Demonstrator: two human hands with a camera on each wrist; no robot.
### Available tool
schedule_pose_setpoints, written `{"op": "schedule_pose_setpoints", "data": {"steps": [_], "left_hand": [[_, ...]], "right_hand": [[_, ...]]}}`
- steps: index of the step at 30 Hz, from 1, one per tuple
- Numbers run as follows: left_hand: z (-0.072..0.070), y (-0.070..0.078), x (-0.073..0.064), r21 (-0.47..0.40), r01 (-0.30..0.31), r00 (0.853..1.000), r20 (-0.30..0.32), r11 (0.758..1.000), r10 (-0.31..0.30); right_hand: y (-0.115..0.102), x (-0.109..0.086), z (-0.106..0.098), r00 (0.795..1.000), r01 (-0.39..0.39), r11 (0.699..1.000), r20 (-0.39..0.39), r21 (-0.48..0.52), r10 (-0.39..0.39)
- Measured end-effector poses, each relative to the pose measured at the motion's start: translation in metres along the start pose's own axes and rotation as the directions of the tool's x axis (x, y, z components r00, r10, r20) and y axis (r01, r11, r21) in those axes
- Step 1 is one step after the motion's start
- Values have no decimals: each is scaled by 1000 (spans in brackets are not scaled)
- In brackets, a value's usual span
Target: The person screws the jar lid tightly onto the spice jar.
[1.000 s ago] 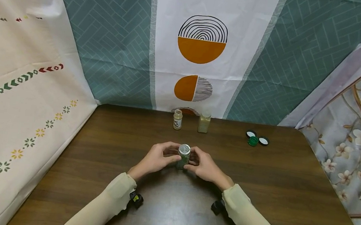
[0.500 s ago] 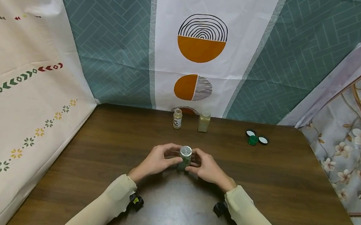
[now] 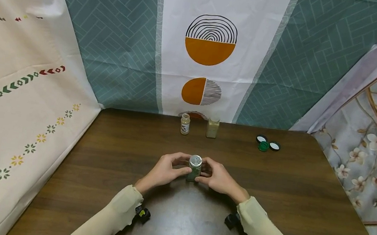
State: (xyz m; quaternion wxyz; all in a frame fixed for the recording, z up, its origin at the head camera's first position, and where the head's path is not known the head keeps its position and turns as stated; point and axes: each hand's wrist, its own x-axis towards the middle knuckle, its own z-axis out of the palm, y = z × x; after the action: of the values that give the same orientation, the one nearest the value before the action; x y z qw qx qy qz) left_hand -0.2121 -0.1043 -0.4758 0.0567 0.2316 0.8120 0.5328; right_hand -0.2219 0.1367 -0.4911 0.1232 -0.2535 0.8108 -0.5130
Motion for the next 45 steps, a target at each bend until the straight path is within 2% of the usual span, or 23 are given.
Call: {"op": "schedule_pose_setpoints", "data": {"steps": [7,12,19,22,26,33,45], "left_hand": [[2,1,-2,2,-14,1000,-5,1000,14],[5,0,-3,-31,-27,1000,0,999,27],[8,-7,-4,-107,46,995,95,993,-36],[9,-8,-3,-69,57,994,100,996,-50],[8,-8,-1,4,41,995,95,999,-41],[9,-7,0,55,36,995,89,998,-41],[14,-5,-1,47,52,996,68,998,-56]], "right_hand": [[0,-4,-1,1000,-5,1000,7,-5,5],[2,-5,-1,1000,-17,1000,7,6,17],[3,-7,-1,1000,3,1000,0,11,-3],[4,-6,-1,1000,7,1000,-3,7,-7],[4,-5,-2,1000,15,1000,-8,-14,-15],[5,-6,-3,1000,23,1000,-6,-13,-23],[6,-7,-2,999,40,999,8,-15,-40]]}}
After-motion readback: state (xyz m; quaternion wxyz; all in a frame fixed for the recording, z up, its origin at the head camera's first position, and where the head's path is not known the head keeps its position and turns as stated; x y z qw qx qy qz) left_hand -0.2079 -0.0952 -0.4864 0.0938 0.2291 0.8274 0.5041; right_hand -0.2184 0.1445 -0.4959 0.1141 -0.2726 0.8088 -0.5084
